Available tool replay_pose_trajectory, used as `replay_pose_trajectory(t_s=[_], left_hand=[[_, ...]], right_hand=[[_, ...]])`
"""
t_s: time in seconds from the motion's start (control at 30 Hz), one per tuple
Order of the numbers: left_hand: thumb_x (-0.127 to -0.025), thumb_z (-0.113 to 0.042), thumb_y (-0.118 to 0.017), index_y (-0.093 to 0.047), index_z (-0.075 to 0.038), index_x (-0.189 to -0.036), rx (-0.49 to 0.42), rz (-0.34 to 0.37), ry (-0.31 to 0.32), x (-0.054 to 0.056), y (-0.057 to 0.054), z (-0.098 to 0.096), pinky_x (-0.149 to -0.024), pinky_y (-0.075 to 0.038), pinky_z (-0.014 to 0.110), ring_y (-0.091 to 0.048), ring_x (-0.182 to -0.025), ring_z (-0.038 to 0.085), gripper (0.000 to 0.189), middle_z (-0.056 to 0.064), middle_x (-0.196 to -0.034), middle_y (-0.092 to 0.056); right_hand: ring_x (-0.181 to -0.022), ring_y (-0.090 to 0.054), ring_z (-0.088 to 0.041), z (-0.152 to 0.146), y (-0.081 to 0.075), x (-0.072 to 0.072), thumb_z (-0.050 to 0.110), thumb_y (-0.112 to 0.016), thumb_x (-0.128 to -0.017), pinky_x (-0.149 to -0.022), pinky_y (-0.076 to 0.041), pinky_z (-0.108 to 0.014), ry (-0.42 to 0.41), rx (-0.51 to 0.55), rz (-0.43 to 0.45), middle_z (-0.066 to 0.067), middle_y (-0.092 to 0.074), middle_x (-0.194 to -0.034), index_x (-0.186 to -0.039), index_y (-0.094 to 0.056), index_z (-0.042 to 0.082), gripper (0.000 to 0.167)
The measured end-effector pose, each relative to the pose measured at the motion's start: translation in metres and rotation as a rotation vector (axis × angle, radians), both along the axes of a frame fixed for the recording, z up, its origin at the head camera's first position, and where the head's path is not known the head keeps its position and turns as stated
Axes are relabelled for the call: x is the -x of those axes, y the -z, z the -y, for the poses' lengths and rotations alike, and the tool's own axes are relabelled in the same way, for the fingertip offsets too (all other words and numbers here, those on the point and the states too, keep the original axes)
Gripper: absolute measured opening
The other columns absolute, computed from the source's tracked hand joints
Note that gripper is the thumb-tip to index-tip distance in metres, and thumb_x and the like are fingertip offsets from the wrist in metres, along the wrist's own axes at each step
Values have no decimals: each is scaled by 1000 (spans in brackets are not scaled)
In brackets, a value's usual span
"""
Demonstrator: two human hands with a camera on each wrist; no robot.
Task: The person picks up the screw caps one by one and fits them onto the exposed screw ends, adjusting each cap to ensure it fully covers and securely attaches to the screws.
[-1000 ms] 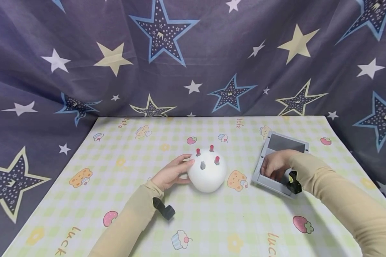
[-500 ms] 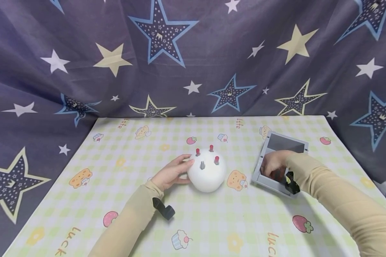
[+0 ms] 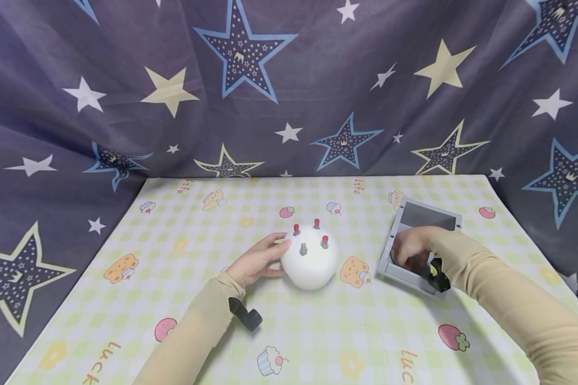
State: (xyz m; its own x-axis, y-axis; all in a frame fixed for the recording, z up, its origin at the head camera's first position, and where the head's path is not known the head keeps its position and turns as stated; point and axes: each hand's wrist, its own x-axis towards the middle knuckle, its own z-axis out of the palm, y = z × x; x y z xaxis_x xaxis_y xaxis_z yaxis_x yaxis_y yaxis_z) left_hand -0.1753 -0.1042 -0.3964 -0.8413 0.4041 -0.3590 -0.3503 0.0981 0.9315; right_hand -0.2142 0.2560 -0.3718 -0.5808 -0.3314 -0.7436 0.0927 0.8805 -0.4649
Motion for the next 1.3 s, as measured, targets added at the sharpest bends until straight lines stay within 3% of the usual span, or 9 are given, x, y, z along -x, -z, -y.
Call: replay_pose_trajectory(t_s=[0.2,0.37,0.6,0.9,1.3], left_hand=[[-97,-28,-49,-28,-7,-145,1,0,1,0,1,0,-98,-44,56,-39,-131,40,57,24,-142,-40],[-97,-28,-49,-27,-7,-146,-3,-4,0,0,2,0,-98,-44,56,-38,-131,41,57,24,-142,-39],[-97,-28,-49,-26,-7,-146,2,-12,3,0,3,0,-98,-45,55,-39,-131,40,58,24,-142,-40],[-97,-27,-49,-25,-7,-147,-2,-12,2,1,5,0,-98,-45,55,-39,-131,40,58,25,-142,-39],[-97,-30,-51,-29,-9,-145,2,-17,-11,1,6,0,-96,-47,53,-42,-129,38,57,22,-141,-42]], right_hand=[[-65,-53,-10,-2,-5,3,5,-57,-72,-56,-52,-27,-23,8,6,1,-57,-66,-74,-62,8,6],[-68,-55,-11,-5,-7,7,8,-59,-75,-58,-54,-30,-39,17,-7,2,-59,-70,-85,-67,3,13],[-69,-56,-12,-4,-10,5,8,-58,-75,-59,-54,-30,-42,19,-24,1,-60,-70,-83,-66,2,13],[-70,-51,-11,-7,-15,2,9,-54,-76,-62,-58,-37,-42,13,-154,3,-54,-70,-81,-62,7,9],[-75,-53,-14,-24,-35,-6,13,-58,-85,-67,-55,-33,43,192,-304,1,-54,-74,-86,-57,4,9]])
